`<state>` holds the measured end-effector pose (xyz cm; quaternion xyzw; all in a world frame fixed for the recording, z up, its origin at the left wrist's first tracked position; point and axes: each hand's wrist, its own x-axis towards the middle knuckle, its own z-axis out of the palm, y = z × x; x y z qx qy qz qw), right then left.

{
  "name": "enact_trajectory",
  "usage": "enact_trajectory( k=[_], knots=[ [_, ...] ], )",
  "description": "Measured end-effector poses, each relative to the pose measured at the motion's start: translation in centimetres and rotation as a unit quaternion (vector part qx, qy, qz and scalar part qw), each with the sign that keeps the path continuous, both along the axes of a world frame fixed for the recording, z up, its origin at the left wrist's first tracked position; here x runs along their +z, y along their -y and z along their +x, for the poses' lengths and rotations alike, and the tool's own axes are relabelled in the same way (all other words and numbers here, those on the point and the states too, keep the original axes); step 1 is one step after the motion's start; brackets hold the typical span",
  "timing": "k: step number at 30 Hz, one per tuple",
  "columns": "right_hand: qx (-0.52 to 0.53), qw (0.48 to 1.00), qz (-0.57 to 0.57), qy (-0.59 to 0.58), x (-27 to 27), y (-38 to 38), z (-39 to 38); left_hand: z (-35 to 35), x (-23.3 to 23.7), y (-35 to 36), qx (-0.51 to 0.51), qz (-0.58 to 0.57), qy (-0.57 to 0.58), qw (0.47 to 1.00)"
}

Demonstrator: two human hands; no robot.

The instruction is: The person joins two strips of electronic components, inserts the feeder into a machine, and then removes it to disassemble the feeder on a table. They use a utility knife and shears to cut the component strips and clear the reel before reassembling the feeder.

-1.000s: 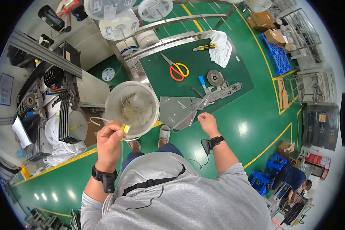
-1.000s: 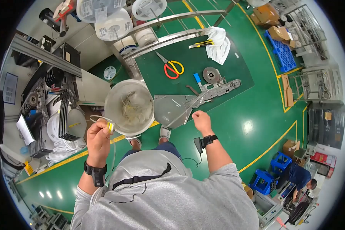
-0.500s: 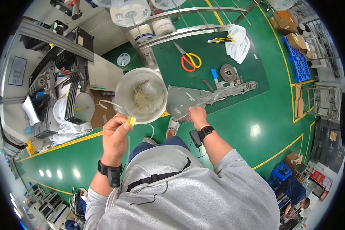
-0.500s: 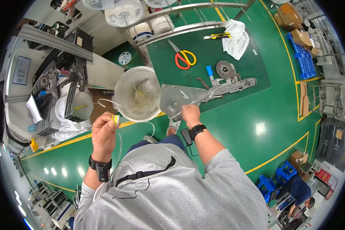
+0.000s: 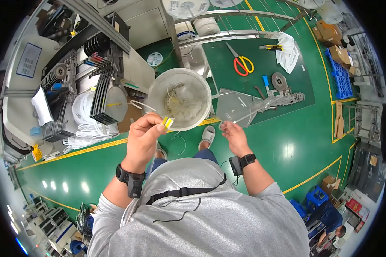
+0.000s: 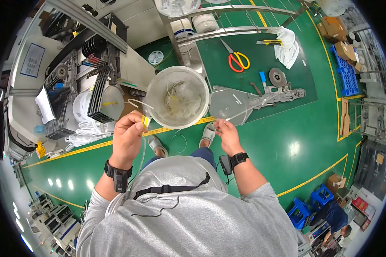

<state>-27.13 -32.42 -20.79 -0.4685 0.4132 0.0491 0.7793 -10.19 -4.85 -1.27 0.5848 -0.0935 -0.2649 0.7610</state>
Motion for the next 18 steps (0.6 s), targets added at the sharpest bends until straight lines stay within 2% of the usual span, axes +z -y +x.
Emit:
enact_trajectory(
  k=[9, 12, 18],
  knots=[
    [-0.132, 0.989, -0.061, 0.010, 0.4, -16.5, -1.1, 5.9, -4.0, -12.4, -0.170, -0.047, -0.032, 0.984],
    [-0.226, 0.974, -0.022, 0.016, 0.6, -22.4, -0.4, 7.3, -3.3, -15.8, -0.215, -0.031, -0.056, 0.974],
    [-0.256, 0.966, 0.029, 0.003, 3.8, -28.8, 1.5, 8.7, -2.4, -19.5, -0.278, -0.063, -0.074, 0.956]
  ],
)
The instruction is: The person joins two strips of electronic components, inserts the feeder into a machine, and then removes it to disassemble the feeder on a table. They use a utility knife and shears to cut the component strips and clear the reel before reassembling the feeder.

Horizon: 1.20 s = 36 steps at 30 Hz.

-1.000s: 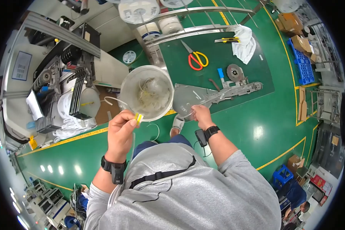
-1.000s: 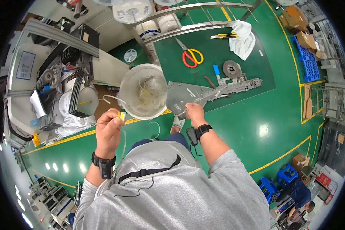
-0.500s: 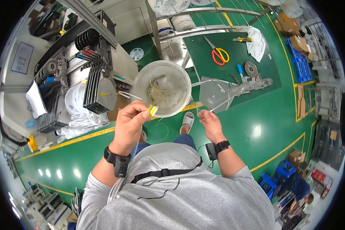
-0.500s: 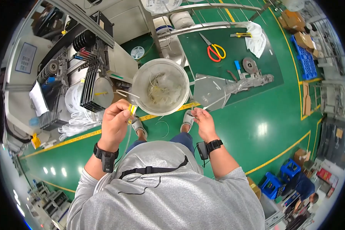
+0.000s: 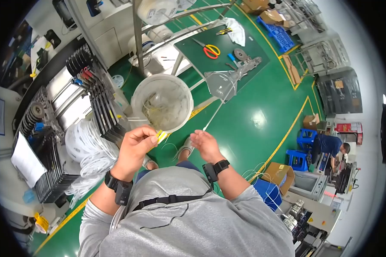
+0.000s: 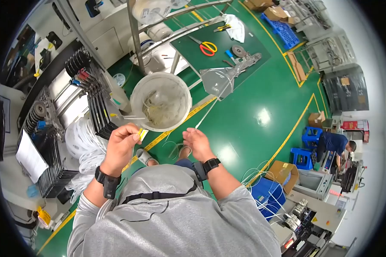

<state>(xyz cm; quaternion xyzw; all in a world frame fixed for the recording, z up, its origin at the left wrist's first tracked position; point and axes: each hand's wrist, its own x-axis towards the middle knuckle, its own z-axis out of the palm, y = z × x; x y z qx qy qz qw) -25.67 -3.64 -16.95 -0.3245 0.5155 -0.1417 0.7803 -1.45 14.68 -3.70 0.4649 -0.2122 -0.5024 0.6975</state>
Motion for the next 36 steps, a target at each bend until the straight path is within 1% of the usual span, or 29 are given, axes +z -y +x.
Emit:
enact_trajectory(
  k=[2, 3, 6, 7, 9, 10, 11, 12, 13, 14, 15, 17, 18, 19, 20, 21, 22, 23, 25, 26, 27, 29, 30, 31, 33, 34, 35, 36],
  knots=[
    [0.014, 0.999, 0.037, 0.012, 0.0, -1.2, 0.1, 0.4, 0.5, -0.4, -0.021, 0.010, -0.010, 1.000],
    [0.010, 0.999, 0.032, 0.012, 0.5, -1.9, 0.3, 0.5, 0.4, -0.5, -0.026, 0.006, -0.010, 1.000],
    [0.080, 0.994, 0.069, 0.021, 1.4, -4.4, 0.8, 0.4, -0.1, -0.3, -0.043, -0.008, -0.017, 0.999],
    [0.073, 0.995, 0.066, 0.020, 2.5, -4.9, 1.3, 0.3, -0.2, -0.1, -0.051, -0.009, -0.018, 0.998],
    [0.166, 0.982, 0.087, 0.004, 4.6, -5.4, 2.3, 0.0, -0.5, 0.9, -0.066, -0.014, -0.019, 0.998],
    [0.194, 0.978, 0.075, 0.028, 4.8, -5.1, 2.3, -0.3, -0.5, 1.5, -0.071, -0.015, -0.018, 0.997],
    [0.190, 0.979, 0.074, 0.028, 5.1, -4.6, 2.3, -0.6, -0.5, 2.1, -0.075, -0.015, -0.017, 0.997],
    [0.234, 0.971, 0.035, 0.038, 5.6, -3.8, 2.6, -0.7, -0.5, 2.6, -0.077, -0.017, -0.017, 0.997],
    [0.278, 0.959, -0.004, 0.049, 6.3, -2.9, 2.9, -0.8, -0.4, 3.1, -0.104, -0.017, 0.007, 0.994],
    [0.280, 0.959, -0.006, 0.050, 7.0, -2.0, 3.3, -0.9, -0.4, 3.7, -0.129, -0.016, 0.033, 0.991],
    [0.271, 0.960, -0.012, 0.075, 8.4, -1.1, 4.0, -1.0, -0.3, 4.2, -0.125, -0.017, 0.036, 0.991],
    [0.269, 0.957, -0.016, 0.106, 10.8, 0.9, 5.3, -1.3, -0.4, 5.0, -0.114, -0.036, 0.145, 0.982],
    [0.264, 0.955, -0.012, 0.134, 11.9, 2.1, 5.9, -1.2, -0.4, 5.5, -0.124, -0.014, 0.173, 0.977],
    [0.260, 0.952, -0.007, 0.162, 12.4, 3.4, 6.3, -1.1, -0.3, 5.9, -0.114, -0.010, 0.179, 0.977],
    [0.241, 0.949, 0.014, 0.203, 12.3, 4.6, 6.7, -1.0, 0.0, 6.3, -0.127, 0.003, 0.189, 0.974],
    [0.254, 0.944, 0.019, 0.209, 12.6, 6.1, 7.0, -1.1, 0.2, 7.0, -0.138, 0.018, 0.198, 0.970],
    [0.257, 0.940, 0.025, 0.223, 13.1, 7.7, 7.2, -1.4, 0.2, 7.7, -0.119, 0.015, 0.209, 0.971],
    [0.262, 0.935, 0.036, 0.238, 13.4, 9.3, 7.4, -1.7, 0.3, 8.6, -0.100, 0.027, 0.213, 0.972],
    [0.290, 0.921, 0.060, 0.251, 13.5, 13.3, 7.7, -2.1, 1.0, 10.4, -0.154, 0.103, 0.169, 0.968],
    [0.293, 0.924, 0.054, 0.240, 13.1, 15.4, 7.6, -3.3, 0.8, 11.5, -0.112, 0.078, 0.139, 0.981],
    [0.293, 0.927, 0.050, 0.228, 12.6, 17.0, 7.5, -4.2, 1.3, 12.4, -0.093, 0.103, 0.139, 0.981],
    [0.316, 0.913, 0.086, 0.243, 13.0, 19.6, 7.2, -5.5, 2.2, 14.9, -0.093, 0.105, 0.049, 0.989],
    [0.324, 0.909, 0.099, 0.244, 13.4, 20.6, 7.3, -6.2, 2.0, 16.1, -0.081, 0.092, 0.073, 0.990],
    [0.337, 0.902, 0.112, 0.248, 13.5, 21.2, 7.4, -6.7, 2.3, 17.2, -0.065, 0.103, 0.073, 0.990],
    [0.443, 0.861, 0.077, 0.238, 13.9, 21.9, 7.3, -7.8, 3.1, 19.1, -0.028, 0.101, 0.124, 0.987],
    [0.441, 0.861, 0.078, 0.240, 13.6, 21.6, 7.4, -8.4, 3.5, 19.8, -0.009, 0.087, 0.081, 0.993],
    [0.451, 0.854, 0.081, 0.245, 14.0, 22.2, 7.6, -8.6, 4.1, 20.0, 0.003, 0.091, 0.086, 0.992],
    [0.458, 0.856, 0.026, 0.240, 14.6, 22.9, 7.8, -8.5, 4.6, 20.2, -0.002, 0.110, 0.099, 0.989]
  ],
)
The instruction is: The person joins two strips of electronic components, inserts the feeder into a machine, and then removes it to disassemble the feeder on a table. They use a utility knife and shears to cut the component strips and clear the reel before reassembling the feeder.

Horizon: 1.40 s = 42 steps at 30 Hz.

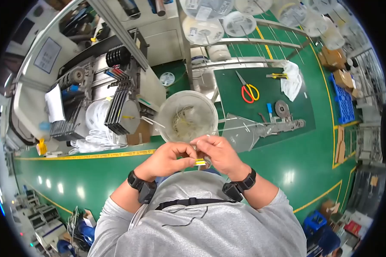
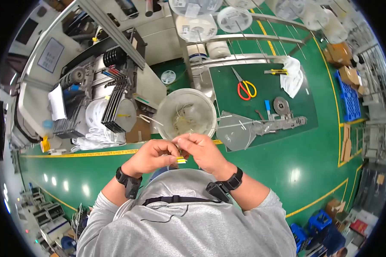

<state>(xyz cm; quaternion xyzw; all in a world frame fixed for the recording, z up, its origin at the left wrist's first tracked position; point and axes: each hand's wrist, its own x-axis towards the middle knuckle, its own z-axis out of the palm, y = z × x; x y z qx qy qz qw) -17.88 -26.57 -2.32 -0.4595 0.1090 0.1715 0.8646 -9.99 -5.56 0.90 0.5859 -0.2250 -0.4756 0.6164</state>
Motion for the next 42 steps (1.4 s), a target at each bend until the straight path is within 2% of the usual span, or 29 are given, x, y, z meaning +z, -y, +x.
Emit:
enact_trajectory(
  k=[1, 3, 5, 7, 9, 10, 13, 15, 17, 19, 21, 22, 25, 28, 35, 38, 42],
  knots=[
    [-0.010, 0.998, -0.051, 0.021, 0.4, 0.8, 0.1, 0.0, 0.4, 0.2, -0.006, 0.019, 0.013, 1.000],
    [-0.028, 0.999, -0.032, 0.026, 0.6, 2.7, 0.5, -0.1, 1.1, 0.3, 0.008, 0.025, 0.013, 1.000],
    [-0.130, 0.990, 0.032, 0.054, 0.9, 3.9, 0.7, -0.4, 1.6, 0.3, 0.018, 0.029, 0.012, 0.999],
    [-0.129, 0.989, 0.060, 0.053, 1.6, 3.8, 0.4, -0.4, 2.0, 0.6, 0.009, 0.031, 0.038, 0.999],
    [-0.043, 0.997, -0.050, 0.025, 2.7, 2.4, -0.4, -0.2, 2.9, 1.3, 0.001, 0.020, 0.053, 0.998],
    [-0.020, 0.996, -0.050, 0.072, 2.4, 1.7, -0.6, -0.1, 3.3, 1.6, -0.007, 0.014, 0.062, 0.998],
    [-0.066, 0.987, -0.116, 0.087, 3.6, 1.4, -0.6, 0.5, 4.2, 1.5, -0.024, 0.001, 0.100, 0.995],
    [-0.104, 0.986, -0.090, 0.089, 3.7, 1.6, -0.4, 0.9, 5.2, 1.2, -0.031, 0.005, 0.101, 0.994],
    [-0.159, 0.980, -0.015, 0.121, 4.0, 1.4, -0.4, 1.4, 5.6, 0.9, -0.039, 0.008, 0.103, 0.994],
    [-0.150, 0.982, -0.019, 0.112, 4.4, 0.4, -0.6, 1.9, 5.5, 0.9, -0.052, -0.025, 0.195, 0.979],
    [-0.125, 0.976, -0.125, 0.129, 4.7, -1.4, -0.7, 2.4, 6.1, 0.6, -0.059, -0.033, 0.207, 0.976],
    [-0.141, 0.978, -0.095, 0.119, 4.9, -1.8, -0.6, 2.6, 6.4, 0.4, -0.061, -0.035, 0.217, 0.974],
    [-0.170, 0.968, -0.114, 0.145, 5.4, -2.1, -0.3, 3.3, 6.8, -0.4, -0.051, -0.056, 0.249, 0.966],
    [-0.210, 0.964, -0.072, 0.149, 5.6, -3.4, 0.1, 4.0, 7.2, -1.3, -0.062, -0.041, 0.226, 0.971],
    [-0.207, 0.950, -0.173, 0.156, 6.7, -5.9, 1.2, 5.5, 6.8, -3.2, -0.053, -0.074, 0.259, 0.962],
    [-0.206, 0.955, -0.143, 0.158, 7.5, -6.0, 1.7, 6.0, 6.8, -3.9, -0.051, -0.077, 0.292, 0.952],
    [-0.192, 0.957, -0.167, 0.138, 7.7, -7.2, 2.0, 6.7, 6.4, -4.5, -0.052, -0.109, 0.305, 0.945]
  ],
)
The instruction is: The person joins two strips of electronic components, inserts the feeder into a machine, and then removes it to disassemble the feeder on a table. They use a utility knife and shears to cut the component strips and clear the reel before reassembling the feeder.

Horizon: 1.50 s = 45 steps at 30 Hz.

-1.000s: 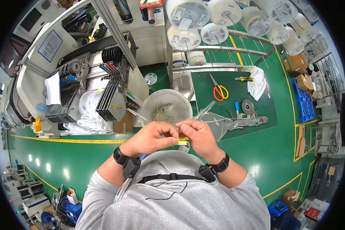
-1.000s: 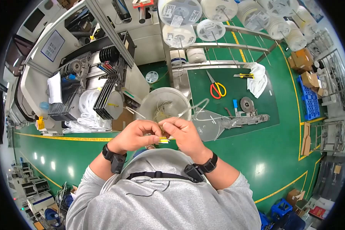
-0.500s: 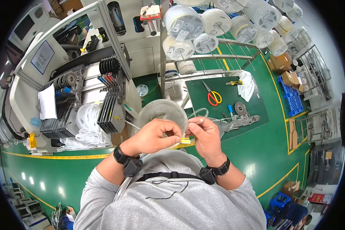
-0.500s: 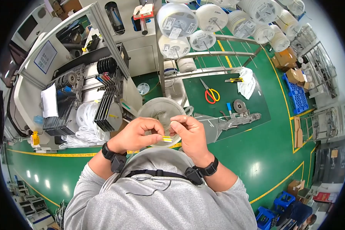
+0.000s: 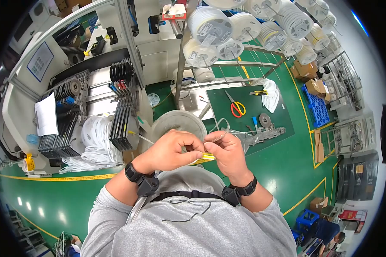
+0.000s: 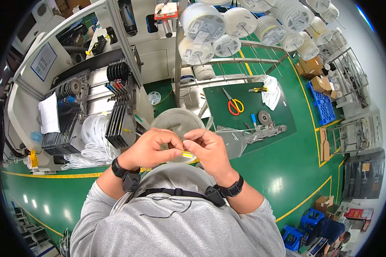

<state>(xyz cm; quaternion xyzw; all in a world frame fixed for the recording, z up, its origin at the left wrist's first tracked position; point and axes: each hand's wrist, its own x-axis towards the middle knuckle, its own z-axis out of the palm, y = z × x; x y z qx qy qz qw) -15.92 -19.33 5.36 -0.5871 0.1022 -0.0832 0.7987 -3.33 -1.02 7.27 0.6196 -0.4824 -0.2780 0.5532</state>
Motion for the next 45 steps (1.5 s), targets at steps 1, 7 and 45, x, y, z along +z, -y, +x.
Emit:
enact_trajectory(
  k=[1, 7, 45],
  knots=[
    [-0.003, 1.000, -0.007, 0.001, -0.2, -0.1, 0.1, 0.1, -0.1, -0.2, -0.001, -0.010, 0.010, 1.000],
    [-0.038, 0.998, 0.040, 0.022, 1.6, -0.3, 0.6, 0.0, 0.7, -1.2, 0.043, 0.023, -0.043, 0.998],
    [-0.101, 0.994, 0.019, 0.022, 1.7, -1.3, -0.4, -2.4, -2.1, -0.1, 0.124, 0.020, -0.210, 0.970]
  ],
)
